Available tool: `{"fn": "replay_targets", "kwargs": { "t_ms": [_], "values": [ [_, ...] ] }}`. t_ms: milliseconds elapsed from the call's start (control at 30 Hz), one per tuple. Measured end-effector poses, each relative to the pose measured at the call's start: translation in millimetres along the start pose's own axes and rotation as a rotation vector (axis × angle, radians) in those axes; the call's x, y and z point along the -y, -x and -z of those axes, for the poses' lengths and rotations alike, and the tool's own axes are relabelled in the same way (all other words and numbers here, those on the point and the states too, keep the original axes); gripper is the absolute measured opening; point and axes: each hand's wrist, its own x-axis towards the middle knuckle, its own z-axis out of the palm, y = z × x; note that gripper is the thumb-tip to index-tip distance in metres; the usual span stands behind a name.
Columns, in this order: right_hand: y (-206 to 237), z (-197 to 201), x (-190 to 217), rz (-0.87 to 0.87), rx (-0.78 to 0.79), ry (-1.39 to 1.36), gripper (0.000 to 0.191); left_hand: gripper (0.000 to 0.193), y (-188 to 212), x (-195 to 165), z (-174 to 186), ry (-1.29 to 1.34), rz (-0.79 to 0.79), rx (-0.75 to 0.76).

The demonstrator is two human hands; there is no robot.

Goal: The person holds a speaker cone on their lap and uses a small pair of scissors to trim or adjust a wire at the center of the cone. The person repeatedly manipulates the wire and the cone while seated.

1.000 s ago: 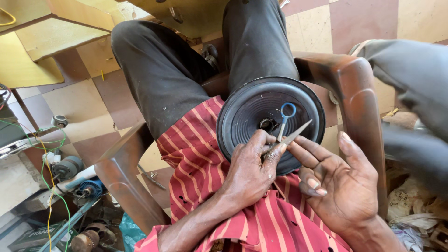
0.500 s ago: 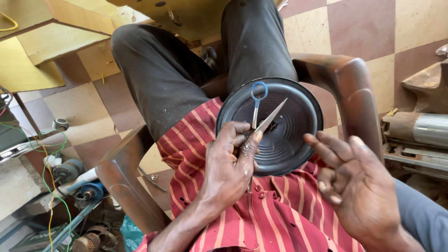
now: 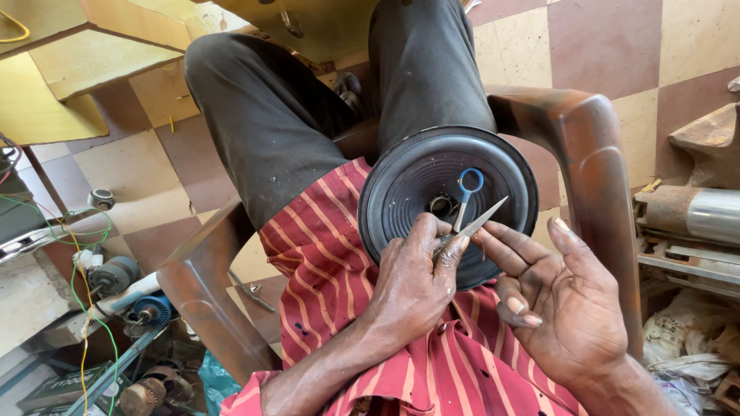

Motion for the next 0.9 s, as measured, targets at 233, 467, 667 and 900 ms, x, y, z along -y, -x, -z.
{"fn": "replay_targets", "kwargs": {
  "t_ms": [233, 467, 667, 900],
  "values": [
    [13.1, 10.7, -1.2, 0.055, 0.132, -0.067, 0.075, 0.017, 2.3, -4.8, -5.3, 0.073, -0.006, 0.028],
    [47.4, 18.8, 9.2, 0.066, 0.2, -0.052, 0.073, 0.016, 16.8, -19.9, 6.0, 0.095, 0.013, 0.208],
    [40.5, 21.2, 10.7, 0.195, -0.08, 0.236, 0.066, 0.021, 16.0, -12.1, 22.9, 0.219, -0.012, -0.068],
    [12.3, 12.5, 1.5, 0.063, 0.121, 0.131, 0.065, 0.016, 11.2, 3.9, 8.7, 0.084, 0.058, -0.053]
  ]
}}
